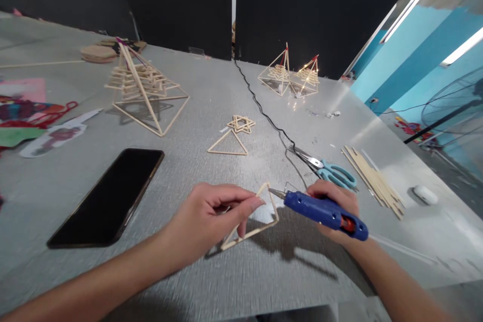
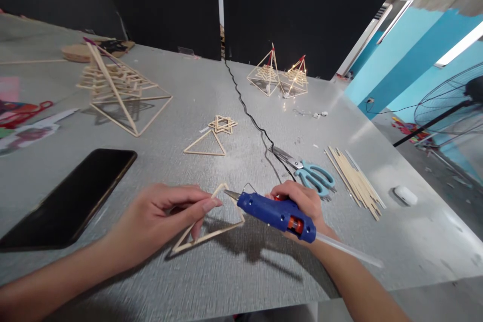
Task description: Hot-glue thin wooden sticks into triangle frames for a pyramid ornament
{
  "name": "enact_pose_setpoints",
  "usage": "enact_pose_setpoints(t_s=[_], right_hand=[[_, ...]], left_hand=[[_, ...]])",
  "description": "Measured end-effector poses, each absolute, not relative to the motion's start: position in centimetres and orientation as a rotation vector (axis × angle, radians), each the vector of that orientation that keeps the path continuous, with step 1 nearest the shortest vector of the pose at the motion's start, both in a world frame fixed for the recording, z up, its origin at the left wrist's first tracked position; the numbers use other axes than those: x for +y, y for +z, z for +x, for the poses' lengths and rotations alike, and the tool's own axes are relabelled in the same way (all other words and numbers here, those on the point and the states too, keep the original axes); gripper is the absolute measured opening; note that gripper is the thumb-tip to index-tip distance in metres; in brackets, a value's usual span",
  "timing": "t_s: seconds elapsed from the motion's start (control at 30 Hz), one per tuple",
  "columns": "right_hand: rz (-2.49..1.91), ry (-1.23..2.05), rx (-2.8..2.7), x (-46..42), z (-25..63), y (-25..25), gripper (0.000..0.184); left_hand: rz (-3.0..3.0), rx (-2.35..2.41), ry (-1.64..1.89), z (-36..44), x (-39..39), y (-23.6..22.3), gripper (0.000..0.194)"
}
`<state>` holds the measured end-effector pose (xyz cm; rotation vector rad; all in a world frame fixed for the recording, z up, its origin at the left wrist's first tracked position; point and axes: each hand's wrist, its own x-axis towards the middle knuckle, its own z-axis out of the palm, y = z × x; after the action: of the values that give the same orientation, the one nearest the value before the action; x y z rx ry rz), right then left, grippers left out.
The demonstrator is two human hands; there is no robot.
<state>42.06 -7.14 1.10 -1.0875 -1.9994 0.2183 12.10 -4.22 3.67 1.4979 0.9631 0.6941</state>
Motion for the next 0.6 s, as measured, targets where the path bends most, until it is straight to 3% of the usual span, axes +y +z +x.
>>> enact_pose_setpoints(t_s=[0.6], right_hand=[[-1.116,0.165,-1.991,-7.20,41.67,1.33,0.012]], left_hand=[[1.521,0.916,0.691,12.09,-4.53,3.11,0.039]])
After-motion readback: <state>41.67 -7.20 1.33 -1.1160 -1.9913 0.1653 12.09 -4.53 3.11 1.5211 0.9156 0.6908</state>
